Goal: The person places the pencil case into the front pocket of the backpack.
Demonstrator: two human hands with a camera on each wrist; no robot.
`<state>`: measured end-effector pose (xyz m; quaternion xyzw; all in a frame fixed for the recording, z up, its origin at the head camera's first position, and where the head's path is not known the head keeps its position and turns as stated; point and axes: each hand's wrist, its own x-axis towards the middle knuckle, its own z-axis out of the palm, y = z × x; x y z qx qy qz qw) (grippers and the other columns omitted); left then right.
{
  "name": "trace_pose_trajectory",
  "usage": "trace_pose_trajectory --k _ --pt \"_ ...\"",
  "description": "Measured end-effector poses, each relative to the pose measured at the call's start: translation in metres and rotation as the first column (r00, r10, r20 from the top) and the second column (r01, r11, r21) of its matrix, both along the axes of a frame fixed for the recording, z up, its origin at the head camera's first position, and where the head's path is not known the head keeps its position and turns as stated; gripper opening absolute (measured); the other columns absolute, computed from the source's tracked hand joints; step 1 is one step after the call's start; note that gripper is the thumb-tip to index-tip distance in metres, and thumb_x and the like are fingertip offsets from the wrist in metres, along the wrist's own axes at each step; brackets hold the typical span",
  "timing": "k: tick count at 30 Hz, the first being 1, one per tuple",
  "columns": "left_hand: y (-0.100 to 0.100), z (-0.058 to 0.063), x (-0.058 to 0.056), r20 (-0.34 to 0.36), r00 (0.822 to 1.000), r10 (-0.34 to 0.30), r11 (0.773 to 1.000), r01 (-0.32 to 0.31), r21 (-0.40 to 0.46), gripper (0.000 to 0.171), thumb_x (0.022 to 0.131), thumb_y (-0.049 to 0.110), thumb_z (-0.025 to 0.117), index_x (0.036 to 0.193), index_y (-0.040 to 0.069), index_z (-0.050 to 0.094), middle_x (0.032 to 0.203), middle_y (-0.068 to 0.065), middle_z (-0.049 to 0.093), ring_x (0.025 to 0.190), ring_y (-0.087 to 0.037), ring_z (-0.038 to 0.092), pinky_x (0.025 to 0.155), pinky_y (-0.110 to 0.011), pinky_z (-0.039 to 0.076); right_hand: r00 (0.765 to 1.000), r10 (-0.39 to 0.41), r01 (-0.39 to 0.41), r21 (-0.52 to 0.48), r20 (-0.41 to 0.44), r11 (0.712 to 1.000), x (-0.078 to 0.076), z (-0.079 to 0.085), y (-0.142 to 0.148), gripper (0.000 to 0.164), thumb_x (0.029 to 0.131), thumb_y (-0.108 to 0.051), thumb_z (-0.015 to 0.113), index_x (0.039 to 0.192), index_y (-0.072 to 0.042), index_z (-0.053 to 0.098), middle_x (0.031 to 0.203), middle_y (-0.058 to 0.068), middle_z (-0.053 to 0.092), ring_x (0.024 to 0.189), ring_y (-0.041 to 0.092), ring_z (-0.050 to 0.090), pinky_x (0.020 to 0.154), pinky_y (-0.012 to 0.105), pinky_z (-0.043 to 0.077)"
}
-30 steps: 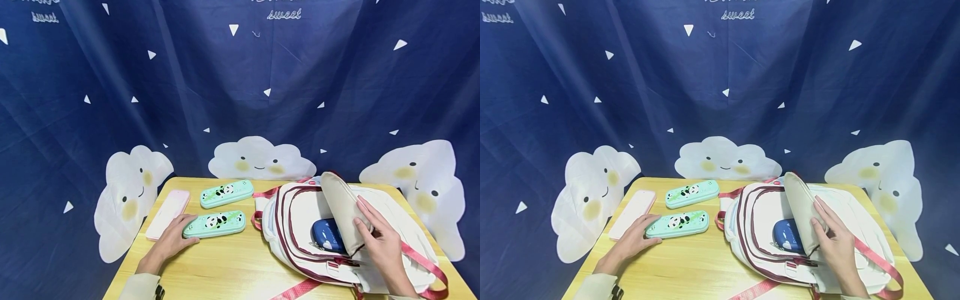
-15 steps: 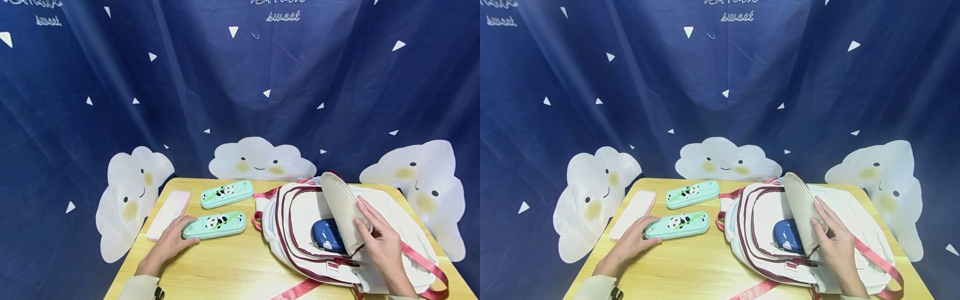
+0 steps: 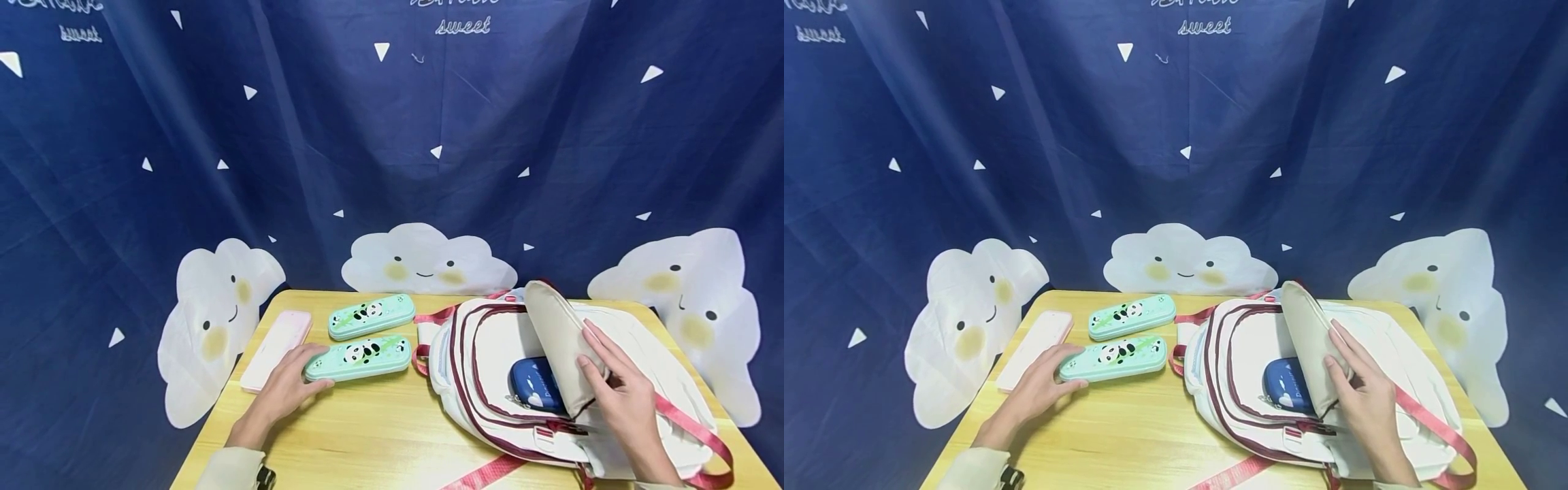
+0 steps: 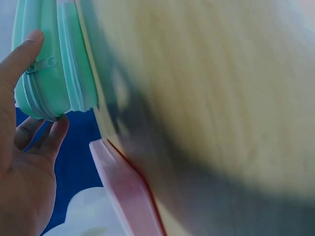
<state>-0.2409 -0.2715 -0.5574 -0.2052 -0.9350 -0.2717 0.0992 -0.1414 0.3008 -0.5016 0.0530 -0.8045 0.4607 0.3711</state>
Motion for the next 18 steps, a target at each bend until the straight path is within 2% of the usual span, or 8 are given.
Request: trace_pose_trajectory --k 9,18 --pt "0.011 0.013 0.000 -0.048 0.999 -0.009 1.000 0.011 0.027 0.069 0.084 0.039 0.095 0.145 0.020 0.069 0.150 -0.011 0.066 0.140 -0.034 0.061 0.118 -0.057 0.048 0.999 0.019 -0.018 0.018 -0.049 1.000 -0.002 -0.003 0.000 0.059 0.082 0.029 0.073 0.137 0.007 0.071 0.153 0.003 0.067 0.145 -0.002 0.056 0.118 0.009 0.039" --pt "0.027 0.028 -0.001 0.009 0.999 -0.033 0.996 0.032 0.077 0.069 0.085 0.041 0.094 0.146 0.021 0.069 0.155 -0.013 0.063 0.147 -0.036 0.057 0.123 -0.061 0.044 0.998 0.018 -0.017 0.022 -0.061 1.000 -0.003 -0.003 0.000 0.058 0.081 0.030 0.073 0.136 0.009 0.071 0.153 0.003 0.067 0.145 -0.002 0.057 0.119 0.010 0.039"
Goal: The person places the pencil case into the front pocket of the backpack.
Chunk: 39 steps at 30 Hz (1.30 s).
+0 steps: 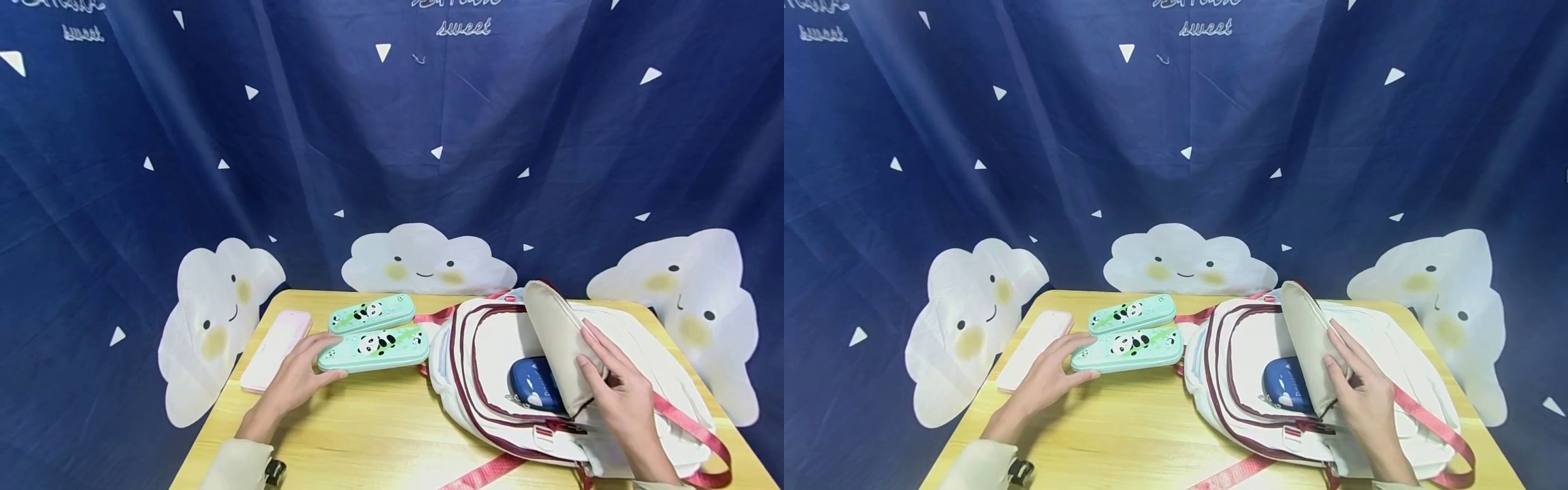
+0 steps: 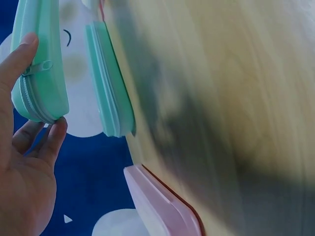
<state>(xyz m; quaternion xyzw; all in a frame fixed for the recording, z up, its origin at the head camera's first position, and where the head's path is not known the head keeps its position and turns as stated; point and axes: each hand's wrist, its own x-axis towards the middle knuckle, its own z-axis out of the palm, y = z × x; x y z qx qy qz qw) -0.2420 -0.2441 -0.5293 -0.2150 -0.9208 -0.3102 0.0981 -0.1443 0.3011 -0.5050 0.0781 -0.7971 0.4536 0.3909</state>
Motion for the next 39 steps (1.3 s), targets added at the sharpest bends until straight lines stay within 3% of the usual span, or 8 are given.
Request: trace_pose_trajectory --k 18,32,39 --pt "0.049 0.019 -0.006 -0.014 0.999 -0.044 0.999 0.045 0.017 0.068 0.085 0.043 0.093 0.146 0.024 0.070 0.154 -0.008 0.064 0.147 -0.032 0.057 0.124 -0.056 0.045 1.000 0.003 -0.003 -0.014 0.009 1.000 0.001 0.001 -0.002 0.058 0.083 0.029 0.073 0.136 0.008 0.071 0.153 0.001 0.067 0.144 -0.003 0.057 0.118 0.009 0.039" --pt "0.089 0.025 -0.011 0.038 0.996 -0.086 0.996 0.086 0.014 0.066 0.089 0.047 0.090 0.148 0.025 0.068 0.156 -0.006 0.062 0.148 -0.027 0.055 0.127 -0.052 0.042 1.000 -0.002 0.002 -0.012 0.009 1.000 0.001 -0.001 -0.001 0.058 0.082 0.029 0.073 0.136 0.007 0.071 0.153 -0.001 0.067 0.144 -0.004 0.057 0.118 0.009 0.039" --pt "0.109 0.026 -0.014 0.023 0.993 -0.112 0.994 0.112 0.002 0.067 0.090 0.047 0.090 0.149 0.023 0.068 0.155 -0.005 0.062 0.148 -0.029 0.055 0.126 -0.054 0.044 1.000 -0.002 0.002 -0.006 0.002 1.000 0.000 -0.002 0.000 0.058 0.082 0.029 0.073 0.136 0.008 0.071 0.153 0.001 0.067 0.144 -0.004 0.057 0.118 0.009 0.039"
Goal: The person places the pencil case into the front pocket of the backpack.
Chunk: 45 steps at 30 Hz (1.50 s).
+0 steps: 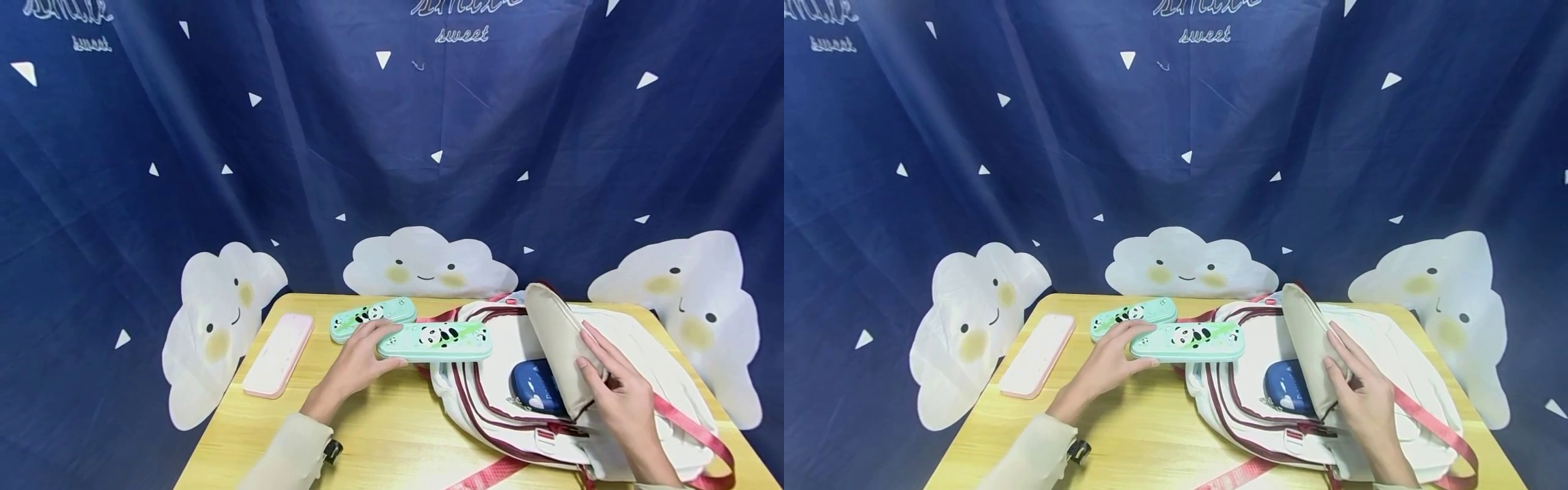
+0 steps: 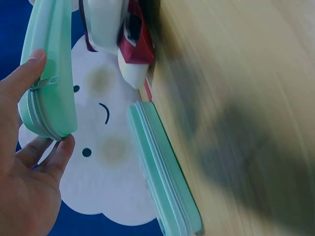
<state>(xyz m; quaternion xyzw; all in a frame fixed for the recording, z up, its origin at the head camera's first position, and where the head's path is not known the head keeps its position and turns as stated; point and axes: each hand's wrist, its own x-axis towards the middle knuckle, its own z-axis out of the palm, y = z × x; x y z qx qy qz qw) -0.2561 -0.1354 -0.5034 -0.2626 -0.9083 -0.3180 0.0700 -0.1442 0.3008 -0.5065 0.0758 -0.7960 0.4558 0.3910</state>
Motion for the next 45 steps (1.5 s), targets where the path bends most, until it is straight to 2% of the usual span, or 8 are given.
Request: trace_pose_trajectory --k 5,15,20,27,34,45 --pt "0.015 0.003 -0.004 -0.020 1.000 -0.024 1.000 0.024 -0.006 0.068 0.090 0.048 0.089 0.150 0.024 0.067 0.154 -0.003 0.062 0.147 -0.028 0.056 0.125 -0.053 0.045 1.000 -0.005 0.005 -0.002 0.015 1.000 0.002 0.002 0.000 0.058 0.083 0.028 0.074 0.137 0.006 0.072 0.153 0.001 0.067 0.144 -0.004 0.056 0.118 0.009 0.039" --pt "0.037 0.003 -0.010 -0.009 0.999 -0.047 0.999 0.047 -0.003 0.068 0.091 0.049 0.088 0.151 0.025 0.066 0.157 -0.005 0.061 0.148 -0.027 0.054 0.126 -0.051 0.044 0.999 -0.007 0.008 -0.012 0.051 1.000 0.004 0.004 -0.002 0.058 0.084 0.025 0.076 0.138 0.003 0.073 0.153 -0.004 0.067 0.144 -0.006 0.056 0.117 0.008 0.039" --pt "0.045 0.001 -0.013 0.003 0.999 -0.053 0.999 0.053 0.002 0.067 0.091 0.050 0.088 0.150 0.027 0.066 0.157 -0.005 0.061 0.148 -0.025 0.053 0.126 -0.050 0.043 0.999 -0.003 0.003 -0.006 0.036 1.000 0.002 0.004 -0.002 0.058 0.083 0.026 0.075 0.137 0.004 0.072 0.152 -0.003 0.068 0.144 -0.005 0.056 0.117 0.008 0.040" --pt "0.055 -0.002 -0.015 0.011 0.998 -0.062 0.998 0.062 0.002 0.065 0.093 0.049 0.086 0.151 0.027 0.066 0.156 -0.001 0.061 0.149 -0.024 0.052 0.127 -0.047 0.042 0.997 -0.006 0.008 -0.021 0.075 1.000 0.005 0.008 -0.005 0.058 0.086 0.023 0.076 0.139 0.002 0.072 0.153 -0.006 0.067 0.144 -0.006 0.056 0.117 0.008 0.039" --pt "0.065 -0.002 -0.015 0.021 0.997 -0.068 0.998 0.068 -0.008 0.066 0.093 0.049 0.085 0.152 0.027 0.065 0.156 -0.001 0.060 0.147 -0.025 0.054 0.126 -0.048 0.044 0.998 -0.009 0.010 -0.017 0.067 1.000 0.005 0.007 -0.005 0.058 0.085 0.024 0.076 0.138 0.002 0.073 0.153 -0.006 0.067 0.144 -0.006 0.056 0.118 0.008 0.039" --pt "0.079 -0.004 -0.016 -0.006 0.997 -0.079 0.997 0.079 -0.012 0.067 0.093 0.053 0.084 0.153 0.028 0.064 0.155 -0.003 0.061 0.143 -0.027 0.057 0.123 -0.050 0.047 0.997 -0.015 0.017 -0.019 0.082 1.000 0.006 0.007 -0.005 0.058 0.086 0.023 0.076 0.139 0.000 0.072 0.153 -0.004 0.067 0.144 -0.006 0.055 0.117 0.008 0.039"
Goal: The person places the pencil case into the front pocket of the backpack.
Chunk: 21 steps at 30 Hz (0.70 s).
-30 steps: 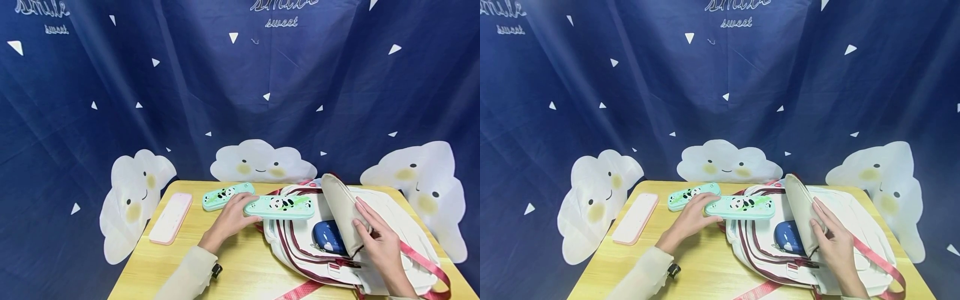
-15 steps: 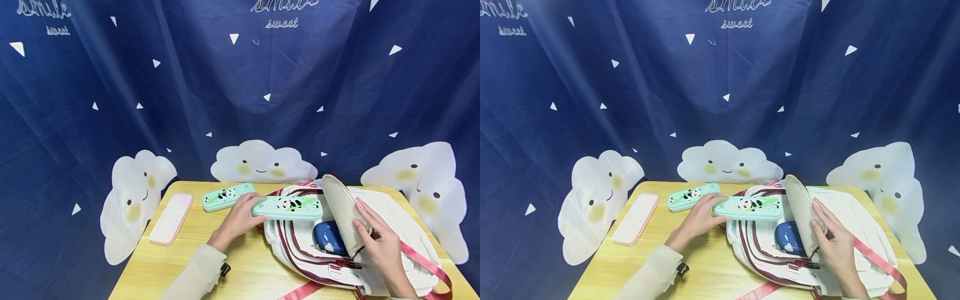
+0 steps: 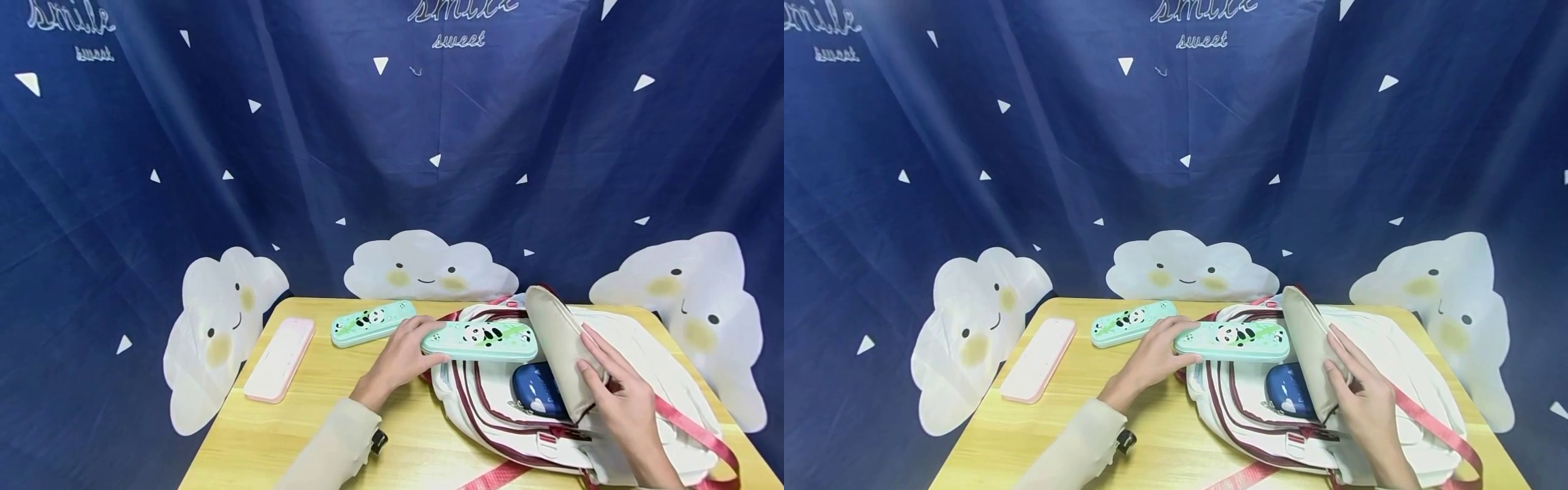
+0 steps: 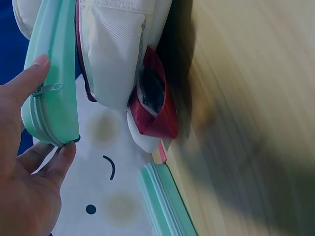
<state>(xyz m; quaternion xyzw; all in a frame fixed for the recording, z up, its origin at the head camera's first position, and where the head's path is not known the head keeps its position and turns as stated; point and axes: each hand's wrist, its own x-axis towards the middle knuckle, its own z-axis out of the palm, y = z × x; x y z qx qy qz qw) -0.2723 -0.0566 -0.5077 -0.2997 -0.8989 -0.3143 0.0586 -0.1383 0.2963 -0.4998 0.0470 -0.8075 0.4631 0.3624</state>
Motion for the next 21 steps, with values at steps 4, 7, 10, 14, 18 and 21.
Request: trace_pose_trajectory --k 4,7,10,14,18,21 --pt "0.004 -0.001 0.000 0.003 1.000 0.003 1.000 -0.003 -0.007 0.068 0.093 0.053 0.084 0.153 0.028 0.064 0.156 -0.003 0.060 0.144 -0.029 0.057 0.123 -0.051 0.047 1.000 -0.007 0.007 0.000 0.013 1.000 0.000 0.001 0.000 0.058 0.087 0.022 0.077 0.140 -0.001 0.073 0.153 -0.007 0.066 0.144 -0.007 0.055 0.117 0.007 0.039" --pt "0.006 -0.002 0.000 0.011 1.000 0.009 1.000 -0.009 -0.012 0.068 0.093 0.052 0.084 0.153 0.028 0.064 0.157 -0.002 0.060 0.146 -0.028 0.056 0.124 -0.051 0.046 1.000 -0.006 0.006 -0.002 0.003 1.000 0.000 0.000 0.000 0.058 0.086 0.022 0.077 0.139 0.000 0.073 0.153 -0.008 0.066 0.143 -0.007 0.055 0.116 0.007 0.039" --pt "0.009 -0.002 -0.001 0.010 1.000 0.016 1.000 -0.016 -0.024 0.069 0.093 0.053 0.084 0.153 0.029 0.064 0.158 -0.003 0.060 0.146 -0.028 0.055 0.124 -0.050 0.046 0.998 0.014 -0.013 0.009 -0.054 1.000 -0.003 -0.003 0.001 0.058 0.084 0.026 0.075 0.137 0.004 0.072 0.152 -0.003 0.067 0.143 -0.005 0.056 0.117 0.008 0.040" --pt "0.012 -0.003 -0.002 -0.004 1.000 0.025 0.999 -0.025 -0.046 0.069 0.093 0.054 0.083 0.154 0.029 0.063 0.158 -0.003 0.060 0.147 -0.028 0.055 0.124 -0.049 0.047 0.992 0.037 -0.034 0.024 -0.122 0.999 -0.006 -0.007 0.003 0.058 0.080 0.030 0.073 0.134 0.010 0.071 0.152 0.004 0.068 0.143 -0.003 0.058 0.118 0.010 0.040" --pt "0.014 -0.006 -0.003 -0.006 1.000 0.025 0.998 -0.025 -0.055 0.069 0.093 0.054 0.083 0.154 0.027 0.063 0.158 -0.002 0.060 0.147 -0.027 0.055 0.125 -0.049 0.045 0.994 0.024 -0.022 0.018 -0.108 1.000 -0.006 -0.007 0.003 0.058 0.081 0.030 0.073 0.135 0.009 0.072 0.152 0.001 0.068 0.143 -0.004 0.057 0.118 0.009 0.040" --pt "0.015 -0.007 -0.004 -0.004 1.000 0.020 0.999 -0.020 -0.049 0.070 0.093 0.053 0.084 0.153 0.025 0.064 0.157 -0.002 0.060 0.146 -0.026 0.056 0.128 -0.049 0.041 0.996 0.017 -0.016 0.012 -0.088 1.000 -0.005 -0.005 0.003 0.058 0.082 0.029 0.074 0.135 0.007 0.072 0.152 -0.001 0.068 0.143 -0.004 0.057 0.118 0.009 0.040"
